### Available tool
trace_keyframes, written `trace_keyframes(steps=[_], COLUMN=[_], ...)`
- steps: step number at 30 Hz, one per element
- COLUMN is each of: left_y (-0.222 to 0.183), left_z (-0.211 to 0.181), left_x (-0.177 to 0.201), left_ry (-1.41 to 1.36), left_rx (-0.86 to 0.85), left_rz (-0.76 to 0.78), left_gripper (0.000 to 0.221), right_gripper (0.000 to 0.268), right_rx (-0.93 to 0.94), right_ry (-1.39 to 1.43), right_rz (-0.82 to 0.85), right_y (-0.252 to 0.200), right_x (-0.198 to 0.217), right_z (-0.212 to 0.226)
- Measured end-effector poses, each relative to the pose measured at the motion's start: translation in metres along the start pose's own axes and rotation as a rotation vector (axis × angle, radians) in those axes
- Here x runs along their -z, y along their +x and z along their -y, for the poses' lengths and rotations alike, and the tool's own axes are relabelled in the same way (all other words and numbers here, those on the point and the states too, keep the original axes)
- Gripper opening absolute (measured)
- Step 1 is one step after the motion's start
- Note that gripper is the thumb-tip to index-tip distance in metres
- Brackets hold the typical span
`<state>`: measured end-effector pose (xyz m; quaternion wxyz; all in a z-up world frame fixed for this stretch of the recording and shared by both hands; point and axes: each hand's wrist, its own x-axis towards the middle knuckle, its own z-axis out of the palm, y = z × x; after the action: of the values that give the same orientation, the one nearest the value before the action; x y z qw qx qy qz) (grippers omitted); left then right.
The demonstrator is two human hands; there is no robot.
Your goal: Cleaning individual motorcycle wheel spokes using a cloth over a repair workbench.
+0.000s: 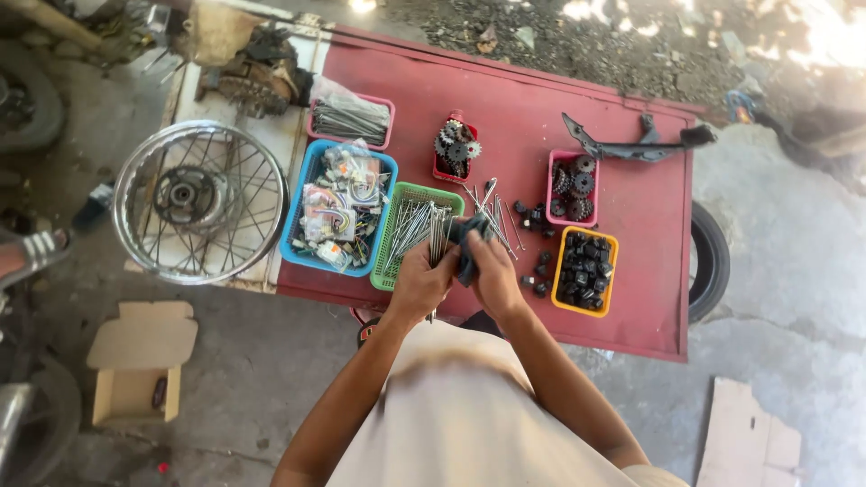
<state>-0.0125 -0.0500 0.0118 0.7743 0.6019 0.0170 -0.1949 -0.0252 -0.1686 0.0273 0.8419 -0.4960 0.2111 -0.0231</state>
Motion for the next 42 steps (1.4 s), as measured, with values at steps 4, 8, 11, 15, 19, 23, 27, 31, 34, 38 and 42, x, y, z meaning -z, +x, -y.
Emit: trace_keyframes(steps=[4,8,11,15,19,23,27,31,34,38,42], left_y=[-0.021,-0.036,-0.049,-0.056,-0.038,-0.001,0.035,0.049,0.062,0.066,0.060], left_z=[-0.011,-0.003,-0.006,-0.004,-0.001,0.031,0.032,-0.001,-0.014,-0.015,-0.003], left_x=[-0.013,-0.013,-0.013,-0.005,0.014,0.038,0.060,0.082,0.093,0.100,0.099], left_ry=[0.123,0.079,-0.015,-0.203,-0.147,-0.076,-0.062,-0.172,-0.063,0.176,0.289], left_rx=[-0.046,-0.001,0.047,0.140,0.138,0.132,0.058,0.142,0.198,0.187,0.226], left_rz=[-0.063,-0.077,-0.076,0.057,0.181,0.170,0.132,0.184,0.309,0.450,0.525], left_gripper=[0.024,0.029,0.028,0.025,0.016,0.005,0.018,0.015,0.033,0.003,0.013], right_gripper=[0.020,0.018,0.016,0.016,0.018,0.019,0.020,0.030,0.030,0.027,0.033], right_rx=[0.007,-0.064,-0.084,-0.057,0.047,0.104,0.086,0.143,0.147,0.106,0.165], right_ry=[-0.320,-0.352,-0.320,-0.116,-0.082,-0.124,-0.253,-0.304,-0.391,-0.319,-0.152], right_rz=[0.165,0.193,0.171,0.077,-0.017,-0.157,-0.187,-0.028,-0.121,-0.184,-0.221], right_y=[0.006,0.013,0.027,0.045,0.045,0.040,0.035,0.023,0.031,0.030,0.042], right_x=[0.035,0.040,0.048,0.044,0.027,0.001,-0.024,-0.042,-0.043,-0.030,-0.012], right_z=[-0.005,-0.004,-0.004,0.005,0.009,0.002,-0.031,-0.038,-0.048,-0.044,-0.029])
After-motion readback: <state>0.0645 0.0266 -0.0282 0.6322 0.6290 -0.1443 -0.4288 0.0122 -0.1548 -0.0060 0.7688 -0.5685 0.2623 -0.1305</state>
